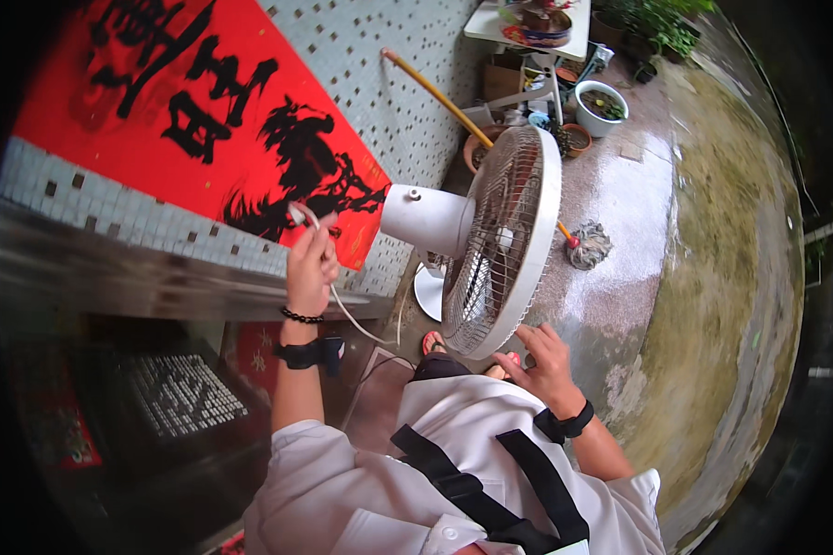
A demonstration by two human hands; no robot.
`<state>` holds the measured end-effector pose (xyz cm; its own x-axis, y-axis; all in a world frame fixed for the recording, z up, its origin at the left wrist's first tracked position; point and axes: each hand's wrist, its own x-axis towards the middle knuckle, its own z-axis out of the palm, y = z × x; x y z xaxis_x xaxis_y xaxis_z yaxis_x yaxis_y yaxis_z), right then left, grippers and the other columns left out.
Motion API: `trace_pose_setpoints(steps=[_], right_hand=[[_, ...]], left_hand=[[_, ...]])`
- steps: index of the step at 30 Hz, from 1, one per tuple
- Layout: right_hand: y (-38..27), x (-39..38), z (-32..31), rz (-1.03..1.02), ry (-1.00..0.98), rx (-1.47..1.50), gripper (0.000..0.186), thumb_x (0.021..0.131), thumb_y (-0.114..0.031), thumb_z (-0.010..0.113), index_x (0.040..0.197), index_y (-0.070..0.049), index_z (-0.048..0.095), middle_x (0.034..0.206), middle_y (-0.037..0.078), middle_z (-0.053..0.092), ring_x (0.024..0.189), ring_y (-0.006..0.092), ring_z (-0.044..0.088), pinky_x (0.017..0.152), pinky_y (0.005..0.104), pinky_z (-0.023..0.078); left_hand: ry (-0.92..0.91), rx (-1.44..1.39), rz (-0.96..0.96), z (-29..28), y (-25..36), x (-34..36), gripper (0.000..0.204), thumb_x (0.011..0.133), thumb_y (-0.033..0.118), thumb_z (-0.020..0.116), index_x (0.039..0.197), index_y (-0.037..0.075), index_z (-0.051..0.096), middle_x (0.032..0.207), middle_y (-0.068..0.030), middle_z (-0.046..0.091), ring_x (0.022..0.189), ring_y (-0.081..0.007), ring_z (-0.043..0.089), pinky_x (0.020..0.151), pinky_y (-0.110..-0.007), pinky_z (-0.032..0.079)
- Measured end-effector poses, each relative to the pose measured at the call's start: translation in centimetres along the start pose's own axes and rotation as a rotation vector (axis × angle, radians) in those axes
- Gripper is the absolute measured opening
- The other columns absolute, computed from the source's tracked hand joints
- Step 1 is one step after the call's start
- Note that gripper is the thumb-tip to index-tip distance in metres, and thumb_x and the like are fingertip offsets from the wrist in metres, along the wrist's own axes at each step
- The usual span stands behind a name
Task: The recorder uses a screwdriver to disassemble parts of a standing floor fan, moves it to the patio, and continues working on it.
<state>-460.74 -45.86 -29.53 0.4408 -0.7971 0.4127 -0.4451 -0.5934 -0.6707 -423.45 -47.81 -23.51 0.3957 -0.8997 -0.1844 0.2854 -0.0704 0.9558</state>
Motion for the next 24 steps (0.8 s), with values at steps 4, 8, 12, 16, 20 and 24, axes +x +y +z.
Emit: trace_pose_setpoints(steps=[4,8,12,16,20,24], right_hand=[[0.4,1.1,-0.8,-0.095,-0.006,-0.008,0.042,0.064,-0.018,0.085,0.097,-0.003,0.064,0.088,0.008,0.065,0.066,0.0228,0.056,0.052,0.0334,0.048],[0.7,1.3,-0.6,-0.139,-0.024,-0.038,0.040,0.063,-0.017,0.086,0.093,-0.003,0.063,0.082,0.008,0.063,0.064,0.0221,0.056,0.051,0.0326,0.047],[0.7,1.0,-1.1,-0.154,-0.004,-0.043,0.040,0.064,-0.017,0.085,0.094,-0.003,0.063,0.084,0.008,0.065,0.061,0.0216,0.056,0.051,0.0321,0.047],[1.4,0.9,-2.1,-0.134,-0.100,0.001,0.036,0.067,-0.017,0.083,0.095,-0.005,0.064,0.092,0.005,0.068,0.065,0.0203,0.058,0.054,0.0318,0.049],[4.1,2.0,-4.2,-0.171,-0.190,0.124,0.033,0.070,-0.017,0.080,0.097,-0.006,0.065,0.093,0.004,0.069,0.068,0.0215,0.060,0.058,0.0330,0.051],[7.4,3.5,-7.5,-0.226,-0.276,0.281,0.031,0.077,-0.017,0.073,0.104,-0.006,0.064,0.085,0.006,0.067,0.070,0.0252,0.063,0.059,0.0358,0.051]], left_hand=[[-0.316,0.014,-0.058,6.7,7.8,-0.2,0.050,0.099,0.010,0.046,0.143,-0.007,0.030,0.080,0.0013,0.042,0.058,-0.0034,0.034,0.045,-0.019,0.027],[-0.597,-0.133,-0.136,13.7,9.5,5.9,0.049,0.097,0.007,0.047,0.140,-0.009,0.029,0.080,0.0016,0.041,0.061,-0.0052,0.036,0.049,-0.019,0.030],[-0.606,0.131,0.034,19.1,4.8,15.2,0.034,0.092,0.005,0.055,0.122,-0.008,0.048,0.073,-0.0001,0.049,0.061,-0.0096,0.046,0.056,-0.023,0.040],[-0.489,0.514,0.109,17.1,-4.5,22.2,0.037,0.087,0.010,0.062,0.119,-0.008,0.056,0.081,-0.0035,0.055,0.068,-0.0114,0.053,0.062,-0.023,0.045],[-0.423,1.018,0.063,14.5,-7.0,21.1,0.071,0.081,0.023,0.073,0.138,-0.006,0.042,0.128,-0.0213,0.055,0.113,-0.0246,0.056,0.093,-0.031,0.045],[-0.294,0.698,0.123,13.9,-1.9,14.1,0.065,0.085,0.023,0.070,0.136,-0.007,0.044,0.133,-0.0205,0.052,0.124,-0.0242,0.050,0.102,-0.033,0.041]])
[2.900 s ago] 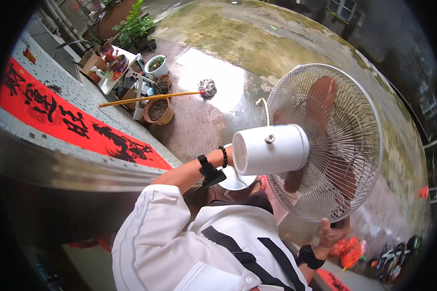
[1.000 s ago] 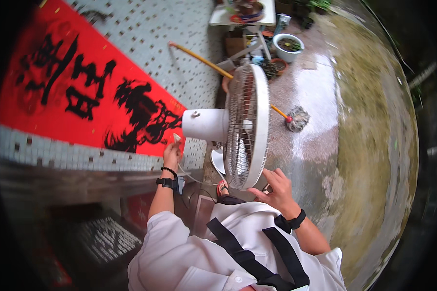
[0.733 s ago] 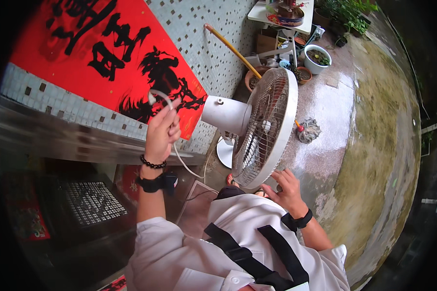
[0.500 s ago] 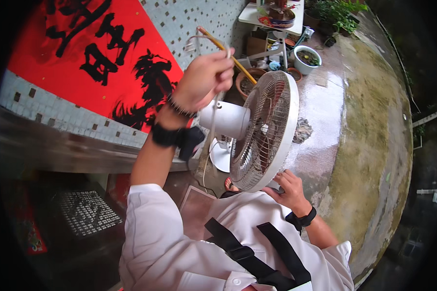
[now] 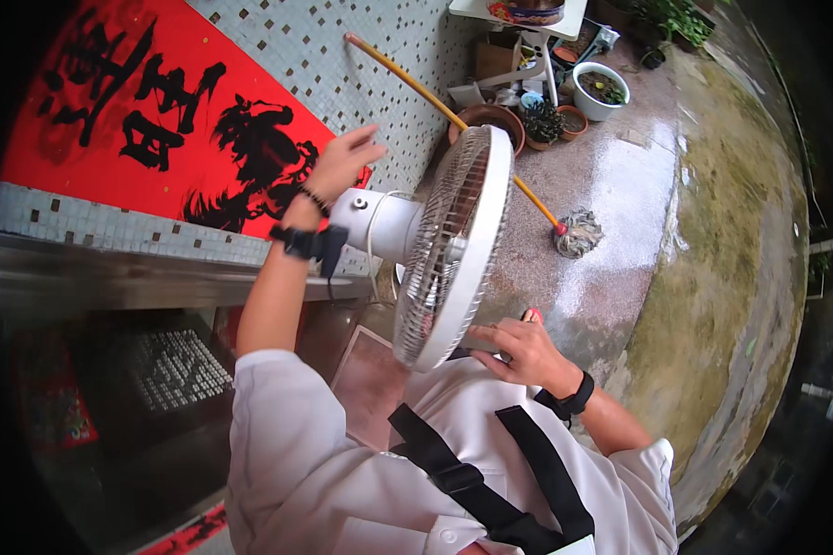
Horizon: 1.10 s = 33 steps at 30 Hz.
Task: The recorder uses a screwdriver to disassemble parts of a standing floor fan, moves it to the patio, and continues working on it.
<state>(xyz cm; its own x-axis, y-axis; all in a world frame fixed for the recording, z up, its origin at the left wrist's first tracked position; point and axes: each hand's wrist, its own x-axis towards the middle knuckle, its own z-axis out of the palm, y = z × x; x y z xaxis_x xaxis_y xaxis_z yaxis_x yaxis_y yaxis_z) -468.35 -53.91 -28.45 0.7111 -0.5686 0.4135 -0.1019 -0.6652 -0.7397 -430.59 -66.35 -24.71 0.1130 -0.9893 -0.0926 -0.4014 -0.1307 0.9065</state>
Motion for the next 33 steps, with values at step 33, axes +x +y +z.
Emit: trace_pose_setpoints(steps=[33], right_hand=[[29.6,26.2,-9.3,0.548,-0.694,0.547,0.042,0.086,-0.041,0.070,0.101,-0.002,0.069,0.055,-0.003,0.051,0.042,0.0048,0.044,0.039,0.0217,0.032]], left_hand=[[1.189,-0.350,-0.507,25.7,3.6,-26.5,0.076,0.083,0.003,0.064,0.148,0.003,0.024,0.140,-0.0133,0.042,0.128,-0.0237,0.044,0.103,-0.035,0.042]])
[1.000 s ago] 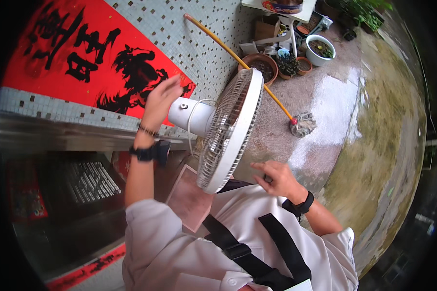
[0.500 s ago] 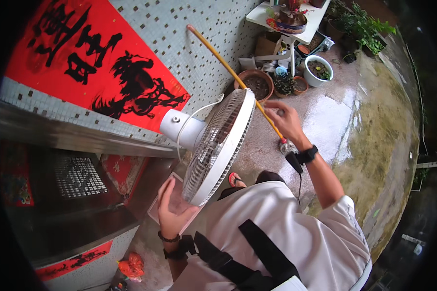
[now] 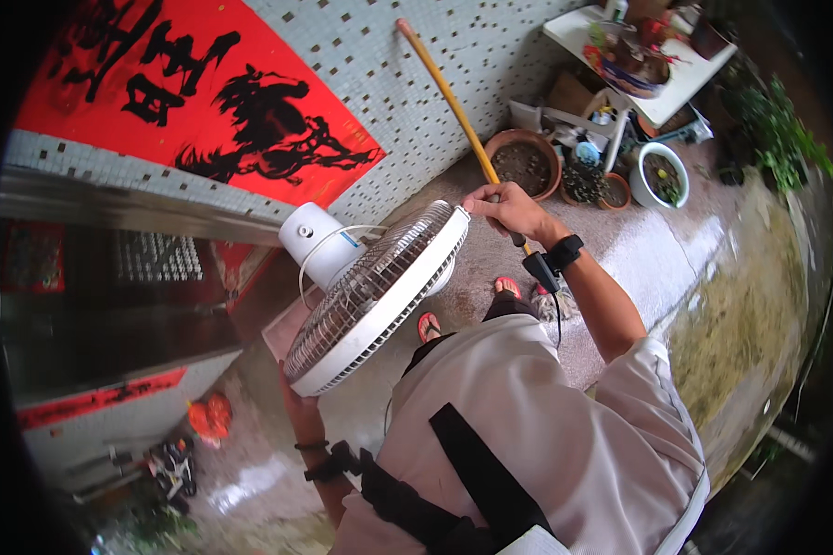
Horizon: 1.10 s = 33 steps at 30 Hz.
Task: The recorder uses a screwdriver to disassemble parts of a standing floor fan, moves it to the patio, and continues working on it.
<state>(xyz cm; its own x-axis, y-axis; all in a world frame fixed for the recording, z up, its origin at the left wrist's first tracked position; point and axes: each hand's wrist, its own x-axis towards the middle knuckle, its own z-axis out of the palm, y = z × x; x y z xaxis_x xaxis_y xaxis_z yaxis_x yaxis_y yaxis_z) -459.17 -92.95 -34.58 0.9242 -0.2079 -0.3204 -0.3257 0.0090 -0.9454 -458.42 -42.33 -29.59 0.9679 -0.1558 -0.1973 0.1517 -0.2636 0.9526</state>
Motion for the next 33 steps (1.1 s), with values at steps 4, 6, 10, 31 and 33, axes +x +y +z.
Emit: trace_pose_setpoints(steps=[4,6,10,31,33], right_hand=[[0.1,1.4,-0.6,-0.090,-0.101,0.008,0.037,0.084,-0.037,0.073,0.097,-0.003,0.068,0.056,-0.002,0.053,0.041,0.0052,0.044,0.039,0.0217,0.032],[-0.1,1.4,-0.9,-0.057,-0.143,0.032,0.037,0.084,-0.036,0.074,0.097,-0.002,0.067,0.057,-0.001,0.054,0.041,0.0053,0.044,0.038,0.0217,0.032],[-1.0,1.6,-1.5,0.099,-0.224,0.204,0.036,0.083,-0.034,0.075,0.096,-0.002,0.063,0.059,0.000,0.055,0.041,0.0058,0.044,0.038,0.0217,0.033],[-1.3,1.5,-1.5,-0.023,-0.391,0.170,0.029,0.081,-0.007,0.074,0.109,-0.006,0.068,0.081,0.000,0.062,0.056,0.0041,0.050,0.045,0.0203,0.042],[-1.2,1.4,-1.5,-0.031,-0.384,0.165,0.029,0.081,-0.009,0.074,0.109,-0.006,0.068,0.080,-0.001,0.062,0.056,0.0040,0.050,0.045,0.0203,0.042]], left_hand=[[0.198,-0.160,-0.072,2.0,-1.6,-0.9,0.052,0.091,0.003,0.057,0.139,0.002,0.038,0.135,-0.0137,0.049,0.123,-0.0212,0.048,0.100,-0.035,0.045],[0.250,-0.505,-0.088,2.1,-2.1,-1.4,0.049,0.091,0.003,0.058,0.137,0.002,0.041,0.132,-0.0136,0.051,0.120,-0.0212,0.050,0.098,-0.036,0.045],[0.402,-0.382,0.032,3.7,-2.6,-0.8,0.041,0.087,0.002,0.064,0.125,-0.004,0.051,0.122,-0.0158,0.058,0.109,-0.0221,0.057,0.094,-0.036,0.046],[0.642,0.101,0.201,6.2,4.3,-2.2,0.057,0.099,0.040,0.040,0.142,0.004,0.034,0.144,-0.0108,0.041,0.131,-0.0267,0.040,0.111,-0.040,0.030],[0.707,0.120,0.408,9.9,10.8,-1.9,0.057,0.095,0.032,0.053,0.141,0.004,0.036,0.143,-0.0119,0.042,0.129,-0.0270,0.043,0.110,-0.040,0.030]])
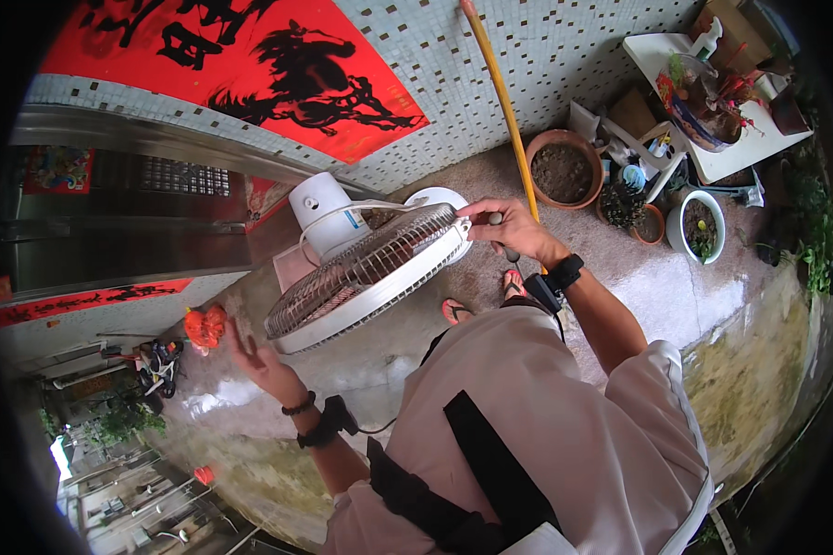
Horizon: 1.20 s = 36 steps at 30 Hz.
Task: The recorder uses a screwdriver to disassemble parts of a standing floor fan, moves it to the patio, and continues working on it.
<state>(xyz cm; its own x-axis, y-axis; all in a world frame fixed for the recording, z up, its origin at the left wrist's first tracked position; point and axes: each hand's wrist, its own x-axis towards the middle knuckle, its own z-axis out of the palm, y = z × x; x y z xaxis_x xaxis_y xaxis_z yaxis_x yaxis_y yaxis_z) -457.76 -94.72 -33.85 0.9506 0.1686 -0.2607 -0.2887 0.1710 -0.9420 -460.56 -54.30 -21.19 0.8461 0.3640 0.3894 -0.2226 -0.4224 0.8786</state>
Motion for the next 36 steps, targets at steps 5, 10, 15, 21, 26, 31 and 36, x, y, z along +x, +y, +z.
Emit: trace_pose_setpoints(steps=[5,10,15,21,26,31,36], right_hand=[[1.2,0.0,-0.3,-0.037,0.112,0.019,0.025,0.081,-0.011,0.075,0.104,-0.007,0.071,0.076,-0.002,0.060,0.057,0.0038,0.050,0.045,0.0200,0.041],[0.7,-0.5,-0.3,-0.149,0.143,-0.135,0.020,0.079,-0.013,0.078,0.095,-0.005,0.071,0.076,-0.002,0.061,0.060,0.0045,0.049,0.052,0.0212,0.040],[1.3,-0.3,-0.5,-0.190,0.149,-0.165,0.017,0.079,-0.013,0.077,0.093,-0.006,0.071,0.076,-0.003,0.061,0.066,0.0055,0.049,0.059,0.0231,0.041],[0.0,-1.1,0.5,-0.027,0.098,-0.105,0.022,0.078,-0.011,0.076,0.098,-0.006,0.067,0.080,-0.003,0.061,0.072,0.0051,0.051,0.064,0.0226,0.043],[1.8,-0.9,1.0,-0.220,0.096,-0.179,0.033,0.077,-0.007,0.075,0.108,-0.008,0.064,0.091,-0.002,0.061,0.077,0.0063,0.053,0.066,0.0223,0.045],[1.1,-1.0,1.1,-0.451,0.020,-0.128,0.040,0.074,-0.007,0.078,0.111,-0.012,0.064,0.111,0.006,0.060,0.092,0.0145,0.058,0.073,0.0269,0.048],[0.6,-0.3,-0.4,-0.508,-0.054,-0.290,0.040,0.073,-0.013,0.081,0.109,-0.008,0.064,0.109,0.008,0.062,0.097,0.0223,0.060,0.080,0.0331,0.048]], left_hand=[[-0.594,0.529,0.518,8.4,11.0,-0.7,0.071,0.066,0.021,0.083,0.128,0.006,0.054,0.133,-0.0135,0.052,0.123,-0.0317,0.047,0.106,-0.042,0.033],[-0.801,0.765,0.715,11.2,11.3,-1.7,0.067,0.061,0.024,0.085,0.120,0.008,0.061,0.127,-0.0122,0.055,0.116,-0.0341,0.051,0.102,-0.047,0.035],[-0.783,0.721,0.696,11.1,10.3,-2.3,0.052,0.066,0.027,0.081,0.112,0.011,0.065,0.124,-0.0062,0.056,0.116,-0.0262,0.053,0.106,-0.048,0.032],[-0.795,0.672,0.703,10.6,10.5,-2.6,0.039,0.069,0.014,0.077,0.107,0.011,0.067,0.122,-0.0080,0.057,0.117,-0.0267,0.053,0.106,-0.049,0.033],[-0.761,0.620,0.684,10.2,10.5,-2.9,0.034,0.068,0.010,0.077,0.101,0.010,0.069,0.119,-0.0088,0.058,0.117,-0.0275,0.054,0.106,-0.050,0.033],[-0.751,0.567,0.656,10.6,11.0,-2.9,0.032,0.067,0.010,0.078,0.097,0.010,0.070,0.109,-0.0082,0.058,0.112,-0.0282,0.056,0.101,-0.048,0.037],[-0.761,0.590,0.598,11.3,11.6,-2.6,0.033,0.066,0.011,0.078,0.098,0.009,0.070,0.094,-0.0073,0.054,0.095,-0.0279,0.053,0.085,-0.042,0.041]])
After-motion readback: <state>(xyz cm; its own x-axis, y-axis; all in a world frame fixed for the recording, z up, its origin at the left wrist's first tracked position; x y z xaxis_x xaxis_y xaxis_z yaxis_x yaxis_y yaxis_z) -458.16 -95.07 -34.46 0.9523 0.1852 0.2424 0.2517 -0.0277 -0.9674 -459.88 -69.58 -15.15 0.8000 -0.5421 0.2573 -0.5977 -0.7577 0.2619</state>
